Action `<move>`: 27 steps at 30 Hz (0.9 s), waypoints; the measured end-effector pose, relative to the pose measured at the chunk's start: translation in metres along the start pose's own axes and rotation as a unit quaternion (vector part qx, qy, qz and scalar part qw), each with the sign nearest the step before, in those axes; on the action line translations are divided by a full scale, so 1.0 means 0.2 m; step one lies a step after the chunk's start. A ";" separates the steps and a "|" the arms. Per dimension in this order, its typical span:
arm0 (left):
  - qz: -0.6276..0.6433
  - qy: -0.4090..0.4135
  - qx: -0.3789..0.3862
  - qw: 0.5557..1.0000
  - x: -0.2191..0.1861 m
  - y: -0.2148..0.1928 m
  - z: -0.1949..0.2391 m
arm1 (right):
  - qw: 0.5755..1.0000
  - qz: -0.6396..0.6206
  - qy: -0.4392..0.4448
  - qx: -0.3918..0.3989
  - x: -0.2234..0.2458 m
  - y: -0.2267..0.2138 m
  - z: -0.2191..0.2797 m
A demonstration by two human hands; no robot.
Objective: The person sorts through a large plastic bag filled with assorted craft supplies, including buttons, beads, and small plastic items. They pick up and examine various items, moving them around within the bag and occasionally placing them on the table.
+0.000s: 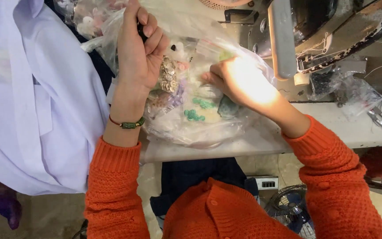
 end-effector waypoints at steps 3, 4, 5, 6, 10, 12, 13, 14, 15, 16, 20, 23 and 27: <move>0.000 -0.010 -0.001 1.000 0.01 0.02 0.01 | 1.000 -0.026 0.013 -0.010 -0.04 0.06 -0.02; 0.000 -0.009 -0.002 1.000 0.01 0.03 0.01 | 1.000 -0.026 0.012 -0.009 0.00 0.02 -0.02; 0.000 -0.010 -0.017 1.000 0.01 0.02 0.02 | 0.995 -0.061 -0.018 -0.077 0.06 -0.08 0.00; 0.000 -0.010 -0.032 0.999 0.01 0.01 0.02 | 0.984 -0.095 -0.048 -0.144 0.11 -0.17 0.02; 0.007 -0.011 -0.008 1.000 0.02 0.00 0.00 | 0.961 -0.168 -0.168 -0.143 0.14 -0.16 -0.01; 0.025 -0.006 -0.001 1.000 0.01 0.00 0.00 | 0.968 -0.206 -0.122 -0.075 0.11 -0.12 -0.01; 0.023 -0.008 -0.002 1.000 0.01 -0.01 0.00 | 0.968 -0.209 -0.120 -0.074 0.10 -0.12 0.01; 0.033 -0.007 -0.002 0.999 0.00 -0.01 0.00 | 0.969 -0.194 -0.137 -0.070 0.11 -0.12 0.04; 0.044 -0.005 -0.001 0.999 0.00 0.00 -0.01 | 0.970 -0.178 -0.152 -0.065 0.10 -0.12 0.07; 0.044 -0.009 -0.001 0.999 0.00 0.00 0.00 | 0.970 -0.179 -0.149 -0.064 0.08 -0.10 0.07; 0.040 -0.016 -0.015 0.999 0.01 0.00 0.00 | 0.981 -0.173 -0.076 -0.036 0.04 -0.08 0.04; 0.035 -0.009 0.012 0.999 0.01 0.00 0.00 | 0.985 -0.109 -0.083 -0.104 0.02 -0.04 -0.01; 0.027 -0.006 0.036 0.999 0.01 0.00 0.00 | 0.982 0.045 -0.039 -0.181 -0.04 0.05 -0.15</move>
Point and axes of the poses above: each hand's wrist, its own z-axis away from the middle knuckle, its own y-axis out of the palm, x = y × z, the point moved 8 cm from there along -z, towards the middle knuckle, and after that the axes turned 7 degrees about y, right-handed, at the moved point
